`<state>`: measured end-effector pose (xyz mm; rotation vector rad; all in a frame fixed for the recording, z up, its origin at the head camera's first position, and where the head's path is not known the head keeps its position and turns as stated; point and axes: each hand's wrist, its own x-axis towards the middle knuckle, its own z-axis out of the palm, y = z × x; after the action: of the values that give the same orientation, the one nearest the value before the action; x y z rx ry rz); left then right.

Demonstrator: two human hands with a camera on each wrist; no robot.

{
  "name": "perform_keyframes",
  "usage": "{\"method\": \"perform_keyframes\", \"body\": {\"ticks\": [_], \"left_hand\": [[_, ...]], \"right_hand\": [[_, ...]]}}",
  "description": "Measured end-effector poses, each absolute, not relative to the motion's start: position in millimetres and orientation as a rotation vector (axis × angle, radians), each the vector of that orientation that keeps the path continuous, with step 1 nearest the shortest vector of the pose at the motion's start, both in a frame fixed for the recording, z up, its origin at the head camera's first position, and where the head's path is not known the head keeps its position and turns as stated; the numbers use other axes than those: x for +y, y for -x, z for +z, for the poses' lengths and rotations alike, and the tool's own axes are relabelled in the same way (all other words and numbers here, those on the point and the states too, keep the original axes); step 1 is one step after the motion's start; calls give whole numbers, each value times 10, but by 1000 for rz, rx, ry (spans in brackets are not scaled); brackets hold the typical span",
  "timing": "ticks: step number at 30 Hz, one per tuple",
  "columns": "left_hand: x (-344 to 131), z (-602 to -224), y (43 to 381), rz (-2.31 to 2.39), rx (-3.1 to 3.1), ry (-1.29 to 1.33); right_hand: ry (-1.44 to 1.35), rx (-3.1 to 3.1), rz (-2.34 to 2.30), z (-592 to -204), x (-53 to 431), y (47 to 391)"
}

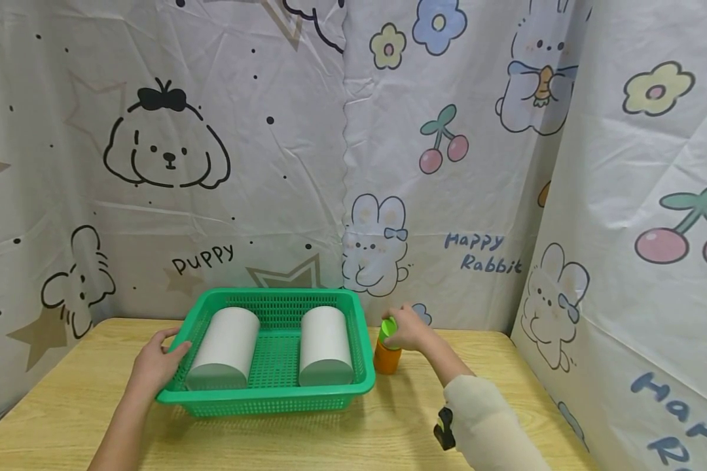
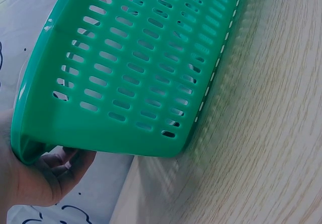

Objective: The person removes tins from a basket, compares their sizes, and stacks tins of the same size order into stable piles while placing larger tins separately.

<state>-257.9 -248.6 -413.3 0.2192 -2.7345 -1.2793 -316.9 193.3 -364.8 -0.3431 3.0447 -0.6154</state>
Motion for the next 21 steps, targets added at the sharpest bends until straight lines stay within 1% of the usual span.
{"method": "perform_keyframes", "body": {"ticks": [21], "left_hand": [[-2468, -4103, 2551, -1299, -2733, -216]], "right_hand": [[381, 3043, -590, -3635, 1933, 3168]]}}
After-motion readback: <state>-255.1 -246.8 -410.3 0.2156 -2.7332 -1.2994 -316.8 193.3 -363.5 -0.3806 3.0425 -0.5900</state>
